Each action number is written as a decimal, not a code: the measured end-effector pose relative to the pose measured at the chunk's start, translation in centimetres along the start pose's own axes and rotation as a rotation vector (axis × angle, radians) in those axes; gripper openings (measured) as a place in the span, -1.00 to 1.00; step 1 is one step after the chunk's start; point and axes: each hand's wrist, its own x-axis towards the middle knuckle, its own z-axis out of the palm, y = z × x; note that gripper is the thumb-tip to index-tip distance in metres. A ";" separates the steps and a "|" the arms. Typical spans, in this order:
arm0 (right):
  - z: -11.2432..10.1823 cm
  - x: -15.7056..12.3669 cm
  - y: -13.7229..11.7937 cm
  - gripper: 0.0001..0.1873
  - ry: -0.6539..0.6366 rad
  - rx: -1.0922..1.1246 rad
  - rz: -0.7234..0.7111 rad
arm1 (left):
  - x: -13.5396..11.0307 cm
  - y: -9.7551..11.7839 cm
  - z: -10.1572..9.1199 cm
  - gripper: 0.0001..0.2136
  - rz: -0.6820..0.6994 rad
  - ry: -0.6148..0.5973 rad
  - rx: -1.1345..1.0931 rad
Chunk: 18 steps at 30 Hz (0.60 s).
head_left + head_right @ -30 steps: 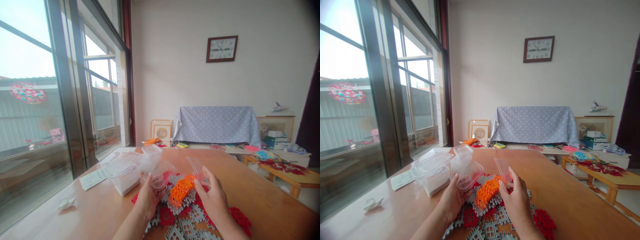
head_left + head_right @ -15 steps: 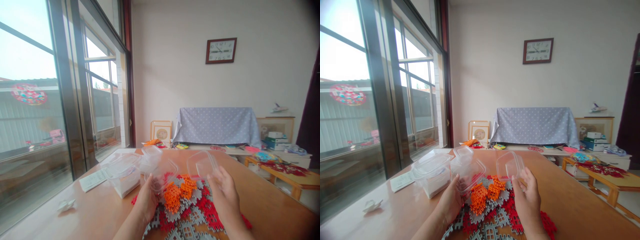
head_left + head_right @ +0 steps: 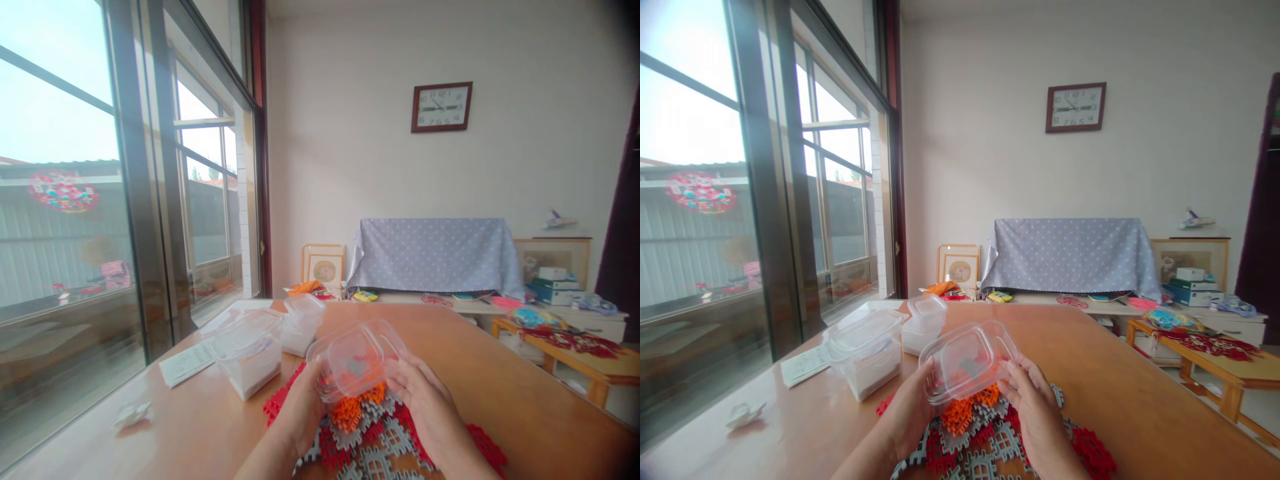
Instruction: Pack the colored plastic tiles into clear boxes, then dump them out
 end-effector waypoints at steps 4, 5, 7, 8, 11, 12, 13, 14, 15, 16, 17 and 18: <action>0.7 -0.6 0.1 -0.47 -0.045 0.029 0.051 | -0.4 0.1 0.6 -0.57 0.042 0.062 0.011; 0.9 -0.8 0.1 -0.45 -0.059 0.018 0.063 | -0.4 0.0 0.7 -0.55 0.046 0.081 0.020; 1.0 -1.2 -0.1 -0.42 -0.092 -0.039 0.069 | -0.4 0.1 0.5 -0.51 0.032 0.101 0.036; 1.0 -1.3 -0.1 -0.41 -0.099 -0.078 0.063 | -0.4 0.1 0.4 -0.50 0.025 0.105 0.038; 0.8 -1.4 0.1 -0.37 -0.069 -0.174 0.077 | -0.6 0.2 0.3 -0.49 0.026 0.132 0.040; 0.8 -1.4 0.3 -0.36 -0.053 -0.188 0.097 | -0.7 0.2 0.3 -0.49 0.031 0.148 0.041; 0.8 -1.3 0.4 -0.36 -0.042 -0.193 0.121 | -0.9 0.3 0.3 -0.48 0.036 0.161 0.038; 0.8 -1.3 0.5 -0.36 -0.041 -0.194 0.148 | -1.0 0.4 0.3 -0.48 0.040 0.167 0.029; 1.0 -1.3 0.6 -0.38 -0.048 -0.192 0.175 | -1.2 0.6 0.3 -0.47 0.042 0.167 0.013; 1.2 -1.3 0.7 -0.40 -0.057 -0.191 0.201 | -1.3 0.8 0.3 -0.46 0.044 0.166 -0.005; 1.4 -1.4 0.8 -0.42 -0.063 -0.194 0.225 | -1.4 1.0 0.2 -0.45 0.040 0.165 -0.022; 1.7 -1.4 0.9 -0.45 -0.070 -0.200 0.247 | -1.4 1.3 0.0 -0.43 0.029 0.163 -0.032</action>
